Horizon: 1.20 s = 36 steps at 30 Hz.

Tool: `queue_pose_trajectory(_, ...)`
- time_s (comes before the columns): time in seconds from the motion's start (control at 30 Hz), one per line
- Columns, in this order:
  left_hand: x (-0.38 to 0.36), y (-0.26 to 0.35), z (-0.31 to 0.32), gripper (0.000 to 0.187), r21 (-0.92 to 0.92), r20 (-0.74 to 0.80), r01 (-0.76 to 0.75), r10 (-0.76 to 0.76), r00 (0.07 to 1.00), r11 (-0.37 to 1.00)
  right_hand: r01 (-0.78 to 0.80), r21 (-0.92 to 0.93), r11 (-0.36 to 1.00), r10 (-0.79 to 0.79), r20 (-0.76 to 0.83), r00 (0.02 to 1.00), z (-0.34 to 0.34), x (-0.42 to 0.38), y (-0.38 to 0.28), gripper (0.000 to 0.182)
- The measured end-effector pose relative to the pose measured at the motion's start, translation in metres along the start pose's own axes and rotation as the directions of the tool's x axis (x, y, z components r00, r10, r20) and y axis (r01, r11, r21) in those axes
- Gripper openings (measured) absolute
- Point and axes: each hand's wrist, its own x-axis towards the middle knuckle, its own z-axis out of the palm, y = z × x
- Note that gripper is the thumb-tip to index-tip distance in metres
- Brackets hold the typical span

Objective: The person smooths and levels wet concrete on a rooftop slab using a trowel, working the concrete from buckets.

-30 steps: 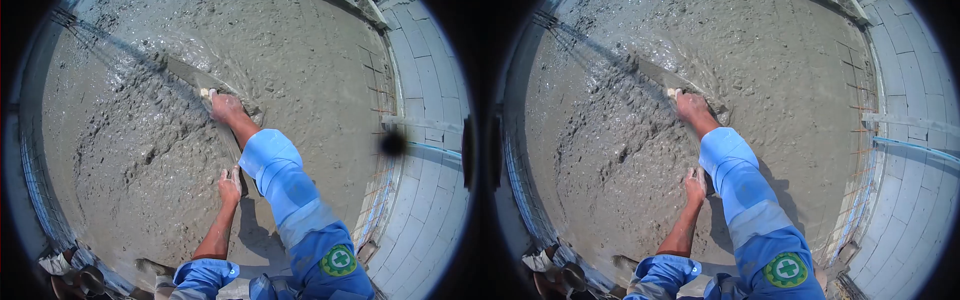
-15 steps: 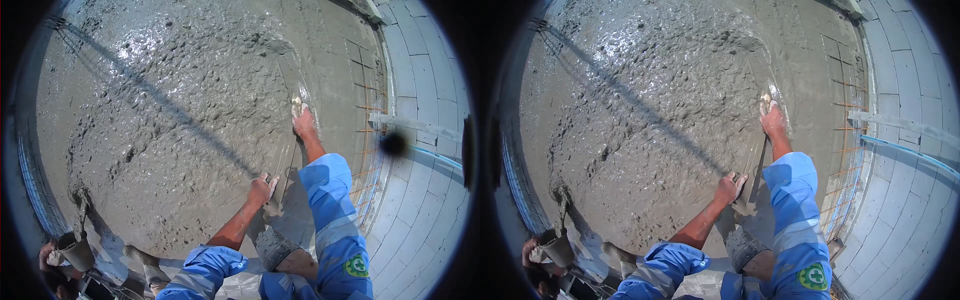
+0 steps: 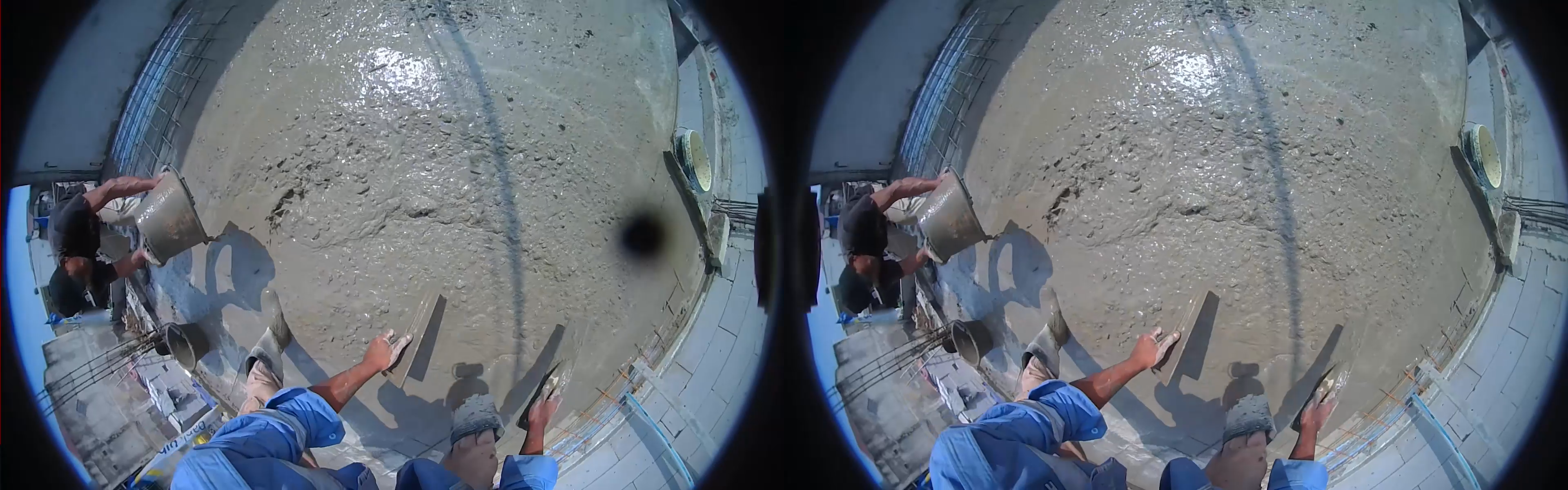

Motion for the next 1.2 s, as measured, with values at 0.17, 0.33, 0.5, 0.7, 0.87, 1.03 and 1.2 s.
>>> queue_pose_trajectory(0.17,0.038,-0.166,-0.122,0.053,-0.360,-0.308,0.107,-0.226,0.924,0.927,0.166,-0.273,0.948,-0.062,0.352,0.934,0.220,-0.118,-0.147,0.038)
queue_pose_trajectory(0.33,0.090,-0.295,-0.228,0.062,-0.550,-0.393,0.191,-0.454,0.800,0.813,0.853,-0.341,0.394,-0.334,0.812,0.479,0.492,-0.243,-0.240,0.050)
queue_pose_trajectory(0.5,0.173,-0.392,-0.252,0.070,-0.523,-0.538,0.262,-0.553,0.637,0.811,0.984,-0.145,0.105,-0.205,0.965,0.164,0.746,-0.357,-0.290,0.043)
queue_pose_trajectory(0.7,0.242,-0.342,-0.252,0.069,-0.563,-0.534,0.192,-0.531,0.658,0.804,0.993,-0.104,-0.052,-0.443,0.894,0.071,0.871,-0.344,-0.350,0.038)
queue_pose_trajectory(0.87,0.253,-0.266,-0.255,0.066,-0.335,-0.567,0.154,-0.329,0.755,0.930,0.970,-0.209,0.127,-0.392,0.887,0.243,0.859,-0.277,-0.410,0.041)
queue_pose_trajectory(1.03,0.282,-0.162,-0.229,0.073,-0.208,-0.409,0.021,-0.106,0.906,0.978,0.928,-0.295,0.228,-0.526,0.764,0.372,0.819,-0.188,-0.445,0.037)
queue_pose_trajectory(1.2,0.296,-0.071,-0.191,0.077,-0.110,-0.367,-0.070,0.025,0.930,0.991,0.893,-0.363,0.265,-0.482,0.752,0.449,0.748,-0.104,-0.466,0.040)
